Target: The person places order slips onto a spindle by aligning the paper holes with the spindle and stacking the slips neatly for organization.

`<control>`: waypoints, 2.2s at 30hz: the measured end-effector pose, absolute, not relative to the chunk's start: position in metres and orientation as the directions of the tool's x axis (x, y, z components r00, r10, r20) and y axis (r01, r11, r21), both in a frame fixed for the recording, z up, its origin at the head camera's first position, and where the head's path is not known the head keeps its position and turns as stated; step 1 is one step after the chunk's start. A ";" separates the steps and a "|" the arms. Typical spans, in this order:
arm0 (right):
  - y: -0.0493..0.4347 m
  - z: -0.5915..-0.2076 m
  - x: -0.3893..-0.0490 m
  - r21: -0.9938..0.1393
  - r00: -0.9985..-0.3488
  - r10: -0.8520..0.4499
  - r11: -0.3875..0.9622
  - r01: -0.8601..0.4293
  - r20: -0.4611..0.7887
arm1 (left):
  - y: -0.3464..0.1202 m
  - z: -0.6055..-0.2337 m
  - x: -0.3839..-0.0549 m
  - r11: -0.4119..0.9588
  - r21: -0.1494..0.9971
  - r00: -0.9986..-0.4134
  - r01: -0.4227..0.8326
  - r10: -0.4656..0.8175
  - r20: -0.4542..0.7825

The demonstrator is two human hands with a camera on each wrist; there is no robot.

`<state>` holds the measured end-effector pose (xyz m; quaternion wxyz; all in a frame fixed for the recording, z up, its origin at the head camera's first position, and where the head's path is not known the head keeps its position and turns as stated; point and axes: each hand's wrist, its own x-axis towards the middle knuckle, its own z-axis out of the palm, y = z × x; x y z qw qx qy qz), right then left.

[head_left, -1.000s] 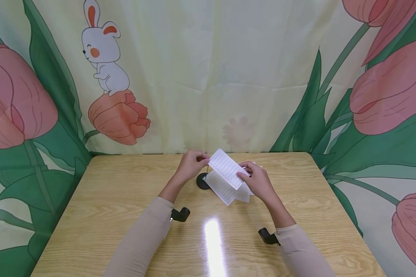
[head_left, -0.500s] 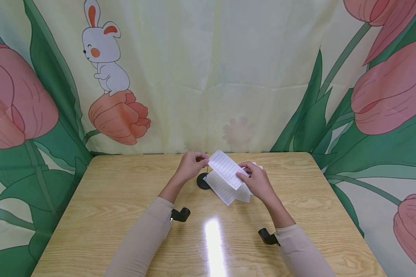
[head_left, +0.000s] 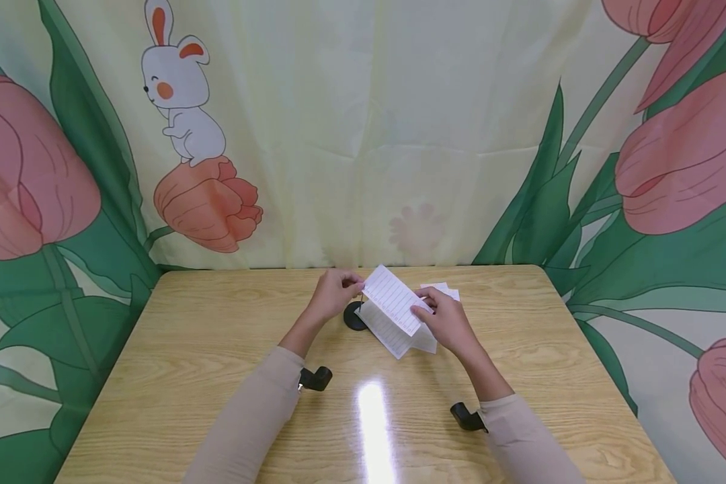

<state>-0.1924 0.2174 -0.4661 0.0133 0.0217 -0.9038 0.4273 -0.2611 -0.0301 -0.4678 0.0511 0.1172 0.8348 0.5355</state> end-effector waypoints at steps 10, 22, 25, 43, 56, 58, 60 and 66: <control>0.213 -0.487 -0.190 -0.726 -0.999 -0.037 0.686 -0.045 0.026 | -0.030 -0.478 -0.263 0.478 0.866 -0.968 0.147 0.249 0.027; 0.212 -0.510 -0.196 -0.664 -0.997 -0.077 0.747 -0.040 -0.026 | -0.030 -0.504 -0.265 0.507 0.860 -0.978 0.053 0.199 -0.057; 0.212 -0.516 -0.198 -0.650 -0.995 -0.091 0.759 -0.051 -0.028 | -0.029 -0.512 -0.265 0.517 0.855 -0.980 0.042 0.189 -0.066; 0.207 -0.530 -0.197 -0.552 -0.992 -0.126 0.828 -0.097 -0.014 | -0.023 -0.527 -0.261 0.526 0.850 -0.990 0.008 0.125 -0.069; 0.210 -0.529 -0.198 -0.525 -0.992 -0.127 0.846 -0.093 -0.029 | -0.021 -0.527 -0.259 0.554 0.831 -0.992 0.041 0.120 -0.031; 0.213 -0.528 -0.198 -0.535 -0.991 -0.127 0.840 -0.091 -0.031 | -0.022 -0.527 -0.258 0.551 0.834 -0.991 0.039 0.130 -0.039; 0.217 -0.527 -0.198 -0.545 -0.991 -0.128 0.834 -0.089 -0.034 | -0.023 -0.527 -0.258 0.550 0.834 -0.989 0.046 0.140 -0.037; 0.232 -0.524 -0.198 -0.555 -0.994 -0.105 0.829 -0.067 -0.037 | -0.027 -0.525 -0.257 0.574 0.811 -0.986 0.111 0.163 0.020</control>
